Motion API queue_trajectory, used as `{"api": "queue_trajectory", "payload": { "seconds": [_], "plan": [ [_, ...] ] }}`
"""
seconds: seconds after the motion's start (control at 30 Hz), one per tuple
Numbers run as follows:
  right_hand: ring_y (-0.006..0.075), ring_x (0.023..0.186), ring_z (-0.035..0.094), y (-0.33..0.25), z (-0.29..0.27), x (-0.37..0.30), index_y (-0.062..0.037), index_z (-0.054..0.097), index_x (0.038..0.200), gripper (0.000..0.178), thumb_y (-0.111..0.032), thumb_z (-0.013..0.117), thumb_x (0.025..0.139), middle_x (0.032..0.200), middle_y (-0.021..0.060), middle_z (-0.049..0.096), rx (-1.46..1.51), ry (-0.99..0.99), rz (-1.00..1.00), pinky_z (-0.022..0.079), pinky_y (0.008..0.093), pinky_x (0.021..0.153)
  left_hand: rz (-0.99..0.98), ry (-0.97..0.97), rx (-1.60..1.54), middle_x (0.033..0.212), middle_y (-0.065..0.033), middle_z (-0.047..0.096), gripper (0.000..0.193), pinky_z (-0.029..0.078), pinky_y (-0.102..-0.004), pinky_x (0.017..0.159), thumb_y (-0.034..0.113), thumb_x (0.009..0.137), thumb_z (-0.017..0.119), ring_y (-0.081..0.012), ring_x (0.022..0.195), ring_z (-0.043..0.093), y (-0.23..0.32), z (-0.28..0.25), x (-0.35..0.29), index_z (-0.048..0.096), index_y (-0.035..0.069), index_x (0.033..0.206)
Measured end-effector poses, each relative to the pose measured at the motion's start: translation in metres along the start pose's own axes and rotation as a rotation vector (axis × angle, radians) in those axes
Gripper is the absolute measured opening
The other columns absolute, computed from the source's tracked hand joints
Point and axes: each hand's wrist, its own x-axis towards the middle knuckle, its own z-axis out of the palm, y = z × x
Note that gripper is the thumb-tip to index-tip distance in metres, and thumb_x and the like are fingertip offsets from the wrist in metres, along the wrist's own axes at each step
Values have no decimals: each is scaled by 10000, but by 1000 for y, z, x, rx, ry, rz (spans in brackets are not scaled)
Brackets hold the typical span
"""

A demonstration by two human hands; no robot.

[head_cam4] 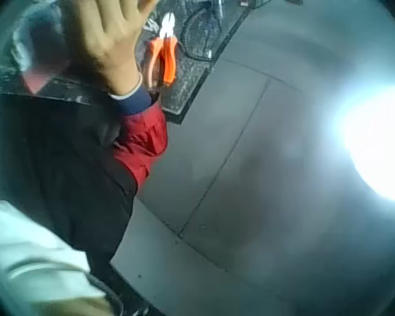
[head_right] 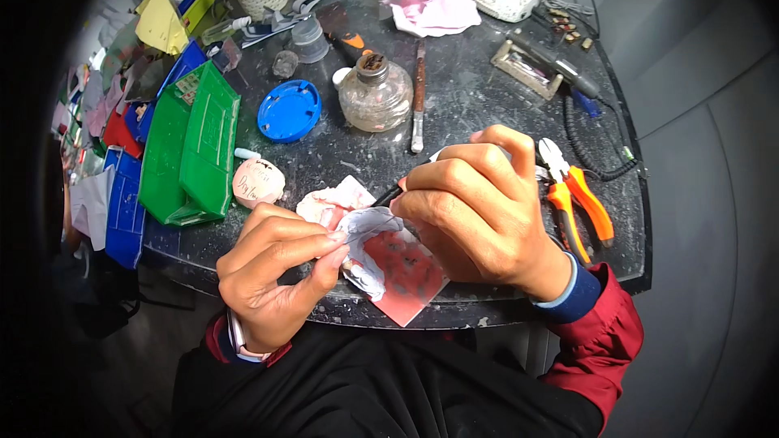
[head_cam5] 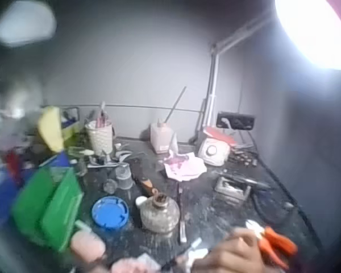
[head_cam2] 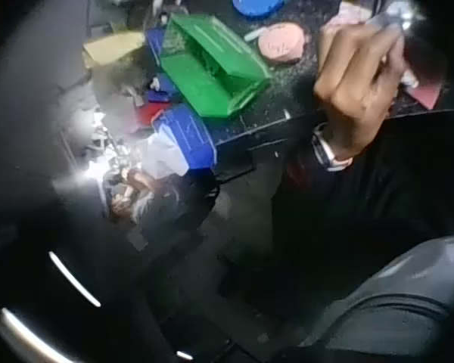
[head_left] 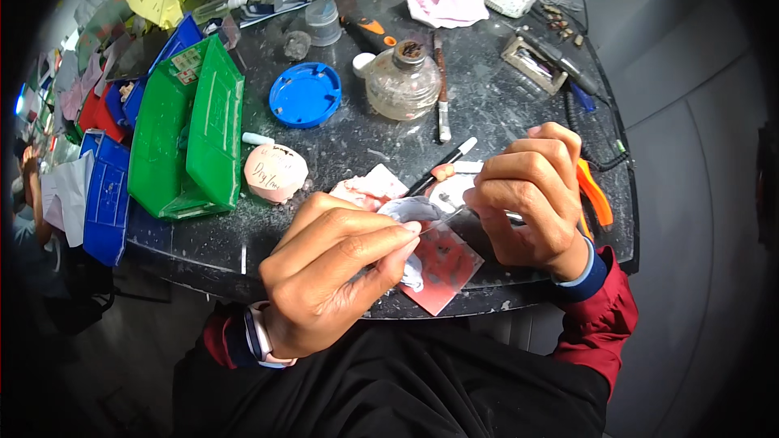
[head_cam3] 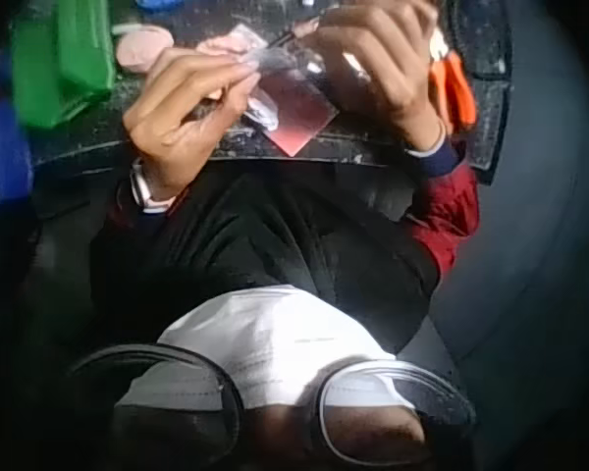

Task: The person bends a thin metal wire using pliers and then places the wire against a white dental cast. The person repeatedly trims and shapes the wire with the pliers while checking the fit against the cast.

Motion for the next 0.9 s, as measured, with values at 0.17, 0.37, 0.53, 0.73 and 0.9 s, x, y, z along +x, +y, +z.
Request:
{"api": "queue_trajectory", "payload": {
  "seconds": [0.17,0.37,0.53,0.73,0.9],
  "plan": [
    [233,804,579,-17,-30,8,-57,577,818,218,-33,698,638,863,98,615,-37,-56,153,413,370,763,-10,20,-24,742,-69,622,166,454,-283,592,-45,657,716,-204,664,566,4,-5,-5,662,11,804],
    [304,884,574,-12,-78,-71,24,575,852,215,-149,675,770,972,163,600,-515,-192,882,446,351,768,32,86,-74,718,-79,611,114,432,-270,603,7,696,702,-188,661,534,13,-8,-20,620,14,775],
    [335,874,561,-1,-66,-100,40,544,835,267,-208,640,811,1003,163,574,-245,-215,997,436,369,782,87,97,-57,711,-70,611,120,437,-277,597,47,710,717,-190,655,543,15,-11,-28,617,25,772],
    [315,982,526,-1,-58,-104,29,540,905,209,-161,594,836,1104,163,541,-408,-260,831,395,384,847,128,83,-78,772,-64,626,200,462,-275,592,-10,663,735,-189,676,571,23,-22,-38,637,14,836],
    [300,972,536,-29,-56,-88,-10,564,851,168,-152,639,801,1079,158,556,-491,-12,744,405,377,830,108,133,-110,763,-70,636,181,480,-277,599,-13,664,732,-196,681,591,27,-23,-47,632,14,813]
  ]
}}
